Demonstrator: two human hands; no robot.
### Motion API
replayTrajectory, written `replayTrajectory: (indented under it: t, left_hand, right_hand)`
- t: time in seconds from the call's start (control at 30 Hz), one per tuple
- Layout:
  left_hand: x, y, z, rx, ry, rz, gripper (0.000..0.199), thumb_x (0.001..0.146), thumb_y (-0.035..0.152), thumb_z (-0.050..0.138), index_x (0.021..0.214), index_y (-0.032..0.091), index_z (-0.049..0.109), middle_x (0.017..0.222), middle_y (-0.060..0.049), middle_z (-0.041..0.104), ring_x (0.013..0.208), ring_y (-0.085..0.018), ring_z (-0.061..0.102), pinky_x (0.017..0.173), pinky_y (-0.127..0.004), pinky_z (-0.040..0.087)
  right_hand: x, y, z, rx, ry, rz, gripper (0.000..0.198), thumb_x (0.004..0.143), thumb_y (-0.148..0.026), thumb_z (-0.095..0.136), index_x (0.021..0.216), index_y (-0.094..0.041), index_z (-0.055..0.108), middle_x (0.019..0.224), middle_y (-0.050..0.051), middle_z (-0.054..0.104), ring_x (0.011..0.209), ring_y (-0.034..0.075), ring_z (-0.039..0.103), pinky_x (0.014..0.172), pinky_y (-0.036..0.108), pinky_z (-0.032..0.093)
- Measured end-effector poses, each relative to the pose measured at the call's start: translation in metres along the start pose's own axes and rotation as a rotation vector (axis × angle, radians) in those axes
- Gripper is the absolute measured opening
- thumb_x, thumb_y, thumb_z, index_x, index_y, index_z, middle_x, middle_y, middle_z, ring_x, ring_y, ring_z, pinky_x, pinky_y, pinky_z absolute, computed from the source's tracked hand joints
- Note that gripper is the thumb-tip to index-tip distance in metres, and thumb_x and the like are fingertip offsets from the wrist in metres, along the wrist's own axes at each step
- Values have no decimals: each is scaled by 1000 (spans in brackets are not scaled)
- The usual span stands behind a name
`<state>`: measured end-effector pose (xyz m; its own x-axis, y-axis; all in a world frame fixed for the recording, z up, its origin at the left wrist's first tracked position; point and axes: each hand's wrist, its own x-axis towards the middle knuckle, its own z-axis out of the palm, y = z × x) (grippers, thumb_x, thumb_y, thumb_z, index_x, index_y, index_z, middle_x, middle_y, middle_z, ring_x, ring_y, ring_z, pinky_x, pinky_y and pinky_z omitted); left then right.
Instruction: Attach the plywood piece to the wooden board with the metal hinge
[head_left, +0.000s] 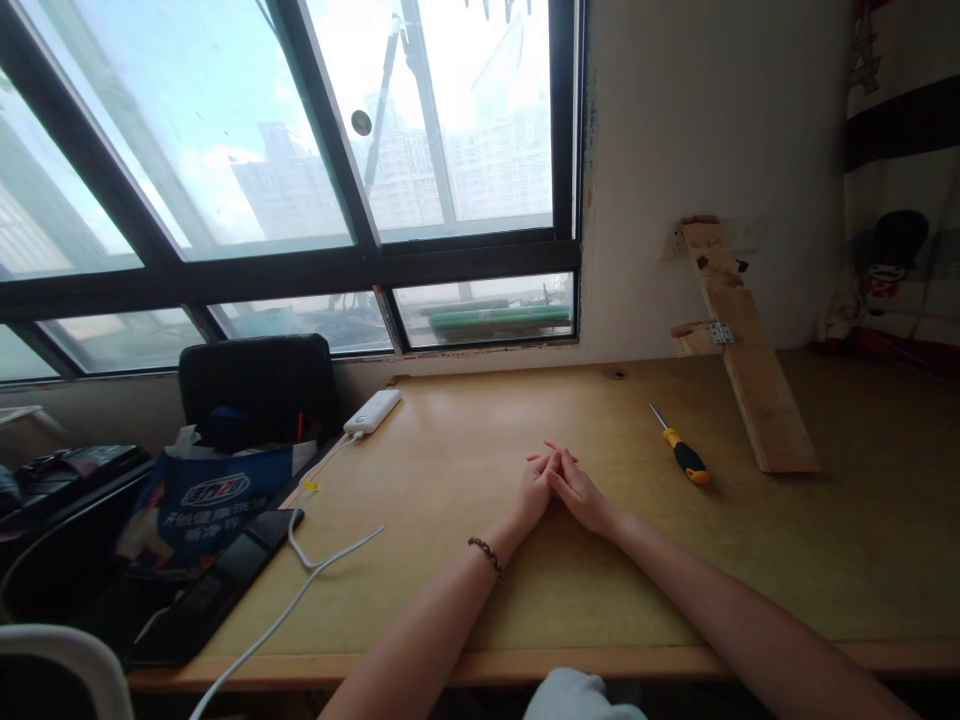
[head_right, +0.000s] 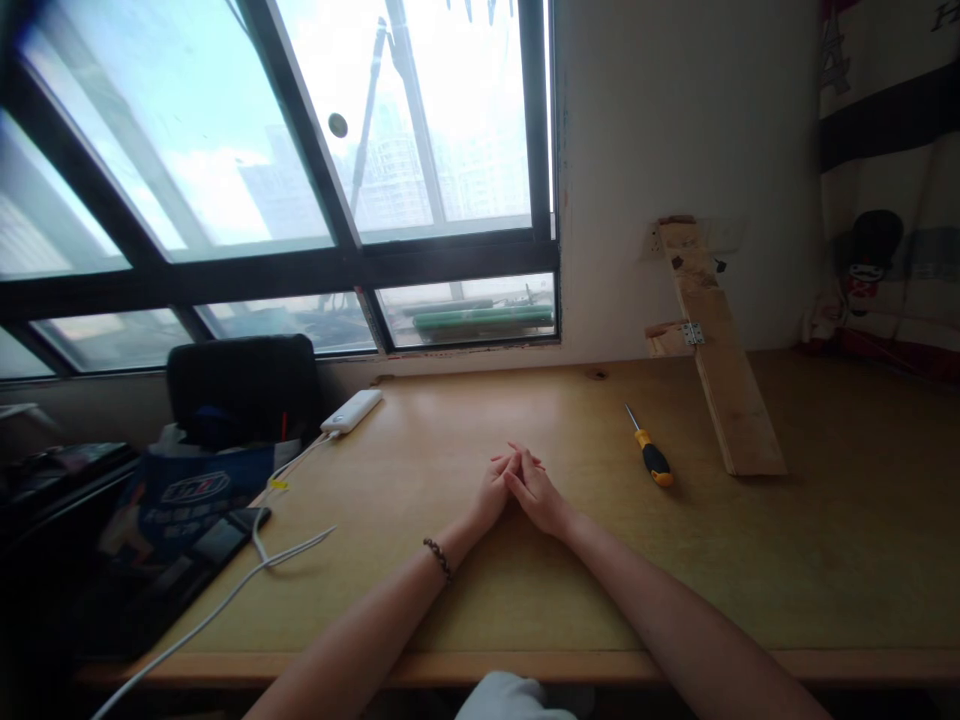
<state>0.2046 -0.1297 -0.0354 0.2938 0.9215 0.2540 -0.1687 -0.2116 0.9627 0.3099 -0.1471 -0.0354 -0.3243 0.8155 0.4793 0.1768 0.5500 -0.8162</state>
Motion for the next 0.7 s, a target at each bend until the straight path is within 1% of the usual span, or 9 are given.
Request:
replayTrajectory:
  t: [0.2, 0.37, 0.47, 0.7]
  left_hand:
    - [1, -4, -1, 62, 1, 13, 44, 81, 47, 40, 85, 11, 66, 73, -7, 65, 70, -17, 58, 69, -29, 46]
    - [0, -1, -1, 96, 29, 17, 43, 80, 46, 42, 83, 11, 66, 77, -7, 65, 76, -18, 58, 72, -29, 45]
    - [0, 0, -1, 122, 31, 18, 45, 80, 47, 41, 82, 11, 66, 75, -7, 64, 76, -18, 58, 72, -29, 44]
    - [3, -4, -1, 102, 7, 28, 47, 81, 49, 39, 82, 10, 66, 74, -7, 64, 71, -17, 58, 70, -28, 44]
  right_hand:
    - [0, -1, 0, 5, -7, 18, 47, 87, -43, 34, 127, -19, 28, 116, 12, 55, 105, 19, 53, 93, 39, 40]
    - [0, 2, 0, 20, -7, 21, 46, 88, -42, 34, 127, -19, 27, 118, 12, 54, 106, 19, 53, 93, 38, 40]
    - [0, 4, 0, 8, -4, 13, 46, 88, -41, 34, 127, -18, 27, 117, 12, 55, 107, 19, 52, 94, 38, 39]
    - [1, 5, -1, -4, -5, 22, 45, 88, -42, 34, 126, -18, 28, 115, 12, 56, 105, 19, 53, 92, 37, 40]
